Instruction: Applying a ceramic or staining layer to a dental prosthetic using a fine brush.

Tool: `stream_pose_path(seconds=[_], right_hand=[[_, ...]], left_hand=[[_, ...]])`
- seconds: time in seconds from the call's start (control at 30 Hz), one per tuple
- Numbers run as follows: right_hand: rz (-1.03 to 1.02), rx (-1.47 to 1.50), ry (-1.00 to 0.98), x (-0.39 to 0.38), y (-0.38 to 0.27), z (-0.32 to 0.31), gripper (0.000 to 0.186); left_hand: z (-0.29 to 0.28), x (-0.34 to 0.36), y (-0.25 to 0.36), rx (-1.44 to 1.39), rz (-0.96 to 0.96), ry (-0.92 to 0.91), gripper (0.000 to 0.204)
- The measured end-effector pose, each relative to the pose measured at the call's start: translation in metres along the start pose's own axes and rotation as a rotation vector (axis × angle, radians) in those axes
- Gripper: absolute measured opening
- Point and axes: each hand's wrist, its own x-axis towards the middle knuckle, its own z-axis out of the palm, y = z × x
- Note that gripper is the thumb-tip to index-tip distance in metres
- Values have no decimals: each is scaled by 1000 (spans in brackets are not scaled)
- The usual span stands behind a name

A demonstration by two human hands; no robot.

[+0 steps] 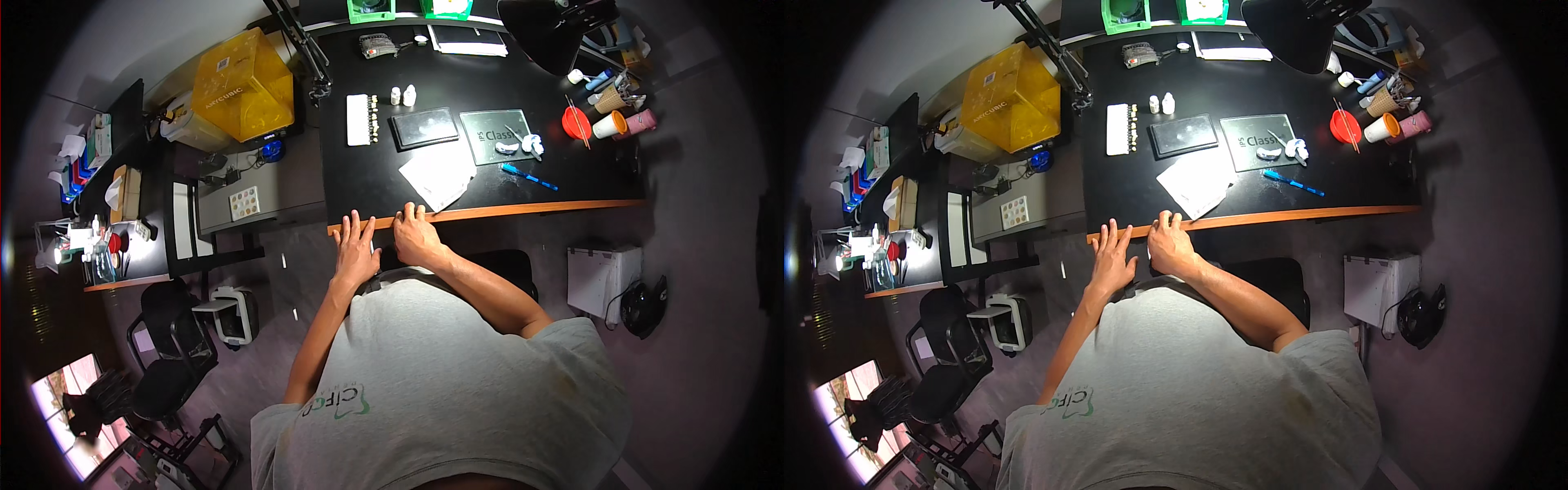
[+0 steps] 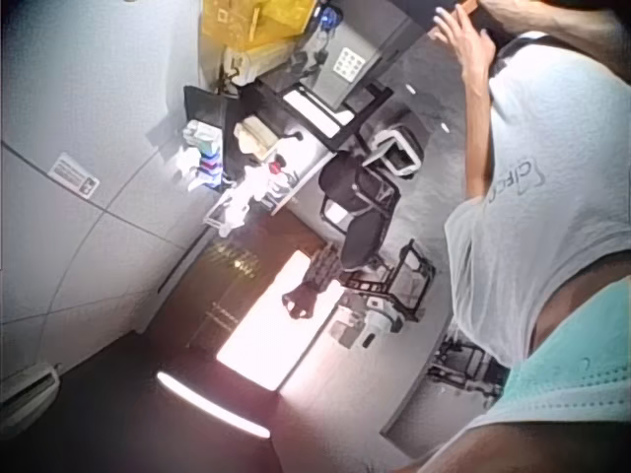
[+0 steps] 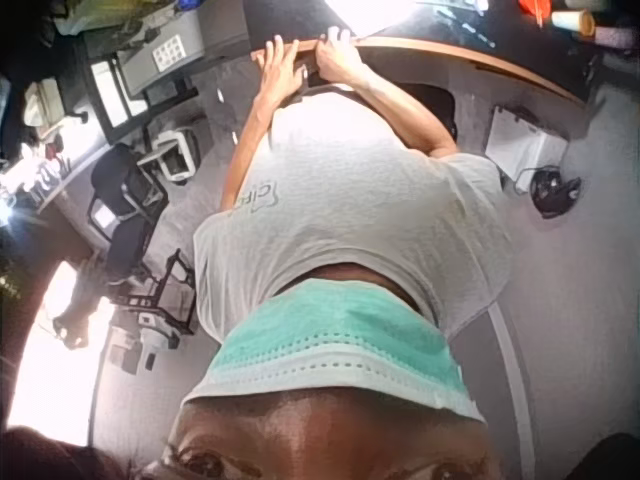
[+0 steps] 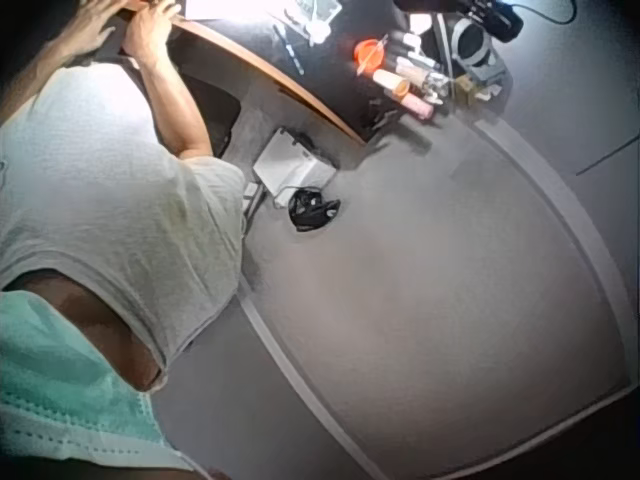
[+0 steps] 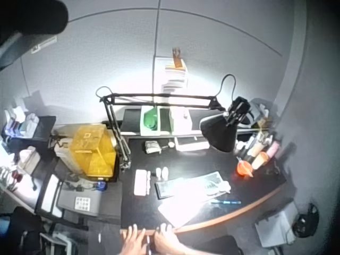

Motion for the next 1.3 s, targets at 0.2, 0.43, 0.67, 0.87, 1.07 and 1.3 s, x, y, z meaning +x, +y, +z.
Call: stream_pose_path(seconds=[0.2,0.43,0.67,0.87,1.07,1.3], right_hand=[[4,-5,-45,2,0,0,69],[37,29,-27,-2,-1,-2,66],[28,50,-30,-1,-1,-5,61],[37,68,-42,1,-2,-8,57],[19,26,10,1,1,-1,59],[-44,-48,-30,2,6,10,60]], left_hand=[[0,-1,0,-13,2,6,85],[0,-1,2,-28,-4,3,85],[1,-3,2,-1,-4,5,86],[5,-2,0,12,0,18,87],[4,-1,1,8,-3,21,85],[5,-1,0,9,0,16,85]])
